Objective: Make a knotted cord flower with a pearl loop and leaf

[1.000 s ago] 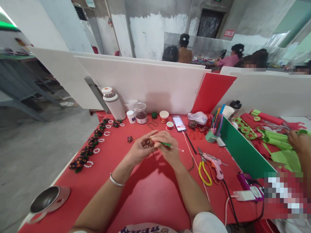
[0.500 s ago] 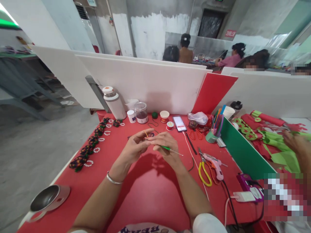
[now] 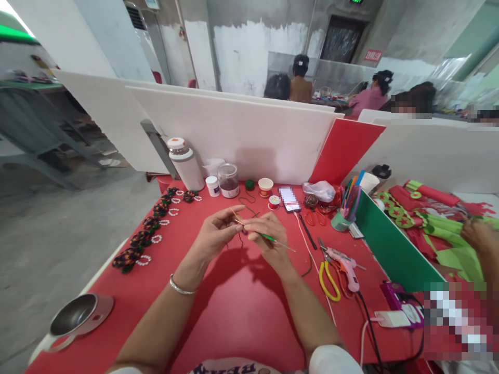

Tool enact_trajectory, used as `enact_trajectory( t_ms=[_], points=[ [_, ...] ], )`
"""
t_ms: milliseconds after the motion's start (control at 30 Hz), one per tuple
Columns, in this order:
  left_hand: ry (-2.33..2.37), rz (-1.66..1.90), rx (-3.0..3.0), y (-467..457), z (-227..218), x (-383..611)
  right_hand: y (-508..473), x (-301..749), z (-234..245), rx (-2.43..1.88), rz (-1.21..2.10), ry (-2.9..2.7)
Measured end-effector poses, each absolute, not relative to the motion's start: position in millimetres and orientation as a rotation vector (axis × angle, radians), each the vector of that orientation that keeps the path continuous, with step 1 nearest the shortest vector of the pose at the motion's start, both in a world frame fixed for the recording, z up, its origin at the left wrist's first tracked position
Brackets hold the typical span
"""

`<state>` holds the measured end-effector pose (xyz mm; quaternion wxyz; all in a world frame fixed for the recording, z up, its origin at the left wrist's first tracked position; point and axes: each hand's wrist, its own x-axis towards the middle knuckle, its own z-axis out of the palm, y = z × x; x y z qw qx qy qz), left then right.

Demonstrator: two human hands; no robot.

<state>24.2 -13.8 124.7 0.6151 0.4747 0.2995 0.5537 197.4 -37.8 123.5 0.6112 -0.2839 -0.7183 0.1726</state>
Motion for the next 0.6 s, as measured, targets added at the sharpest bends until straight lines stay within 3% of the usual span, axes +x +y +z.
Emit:
enact_trajectory(
  t_ms=[433, 600],
  points=[
    [0.672, 1.293, 1.009, -14.5, 125.0, 25.8, -37.7, 193.7, 125.7, -0.641, 0.31, -1.675],
    [0.751, 1.325, 1.084, -15.1, 125.9, 27.3, -36.8, 194.2, 126.7, -0.694, 0.135, -1.737]
  ],
)
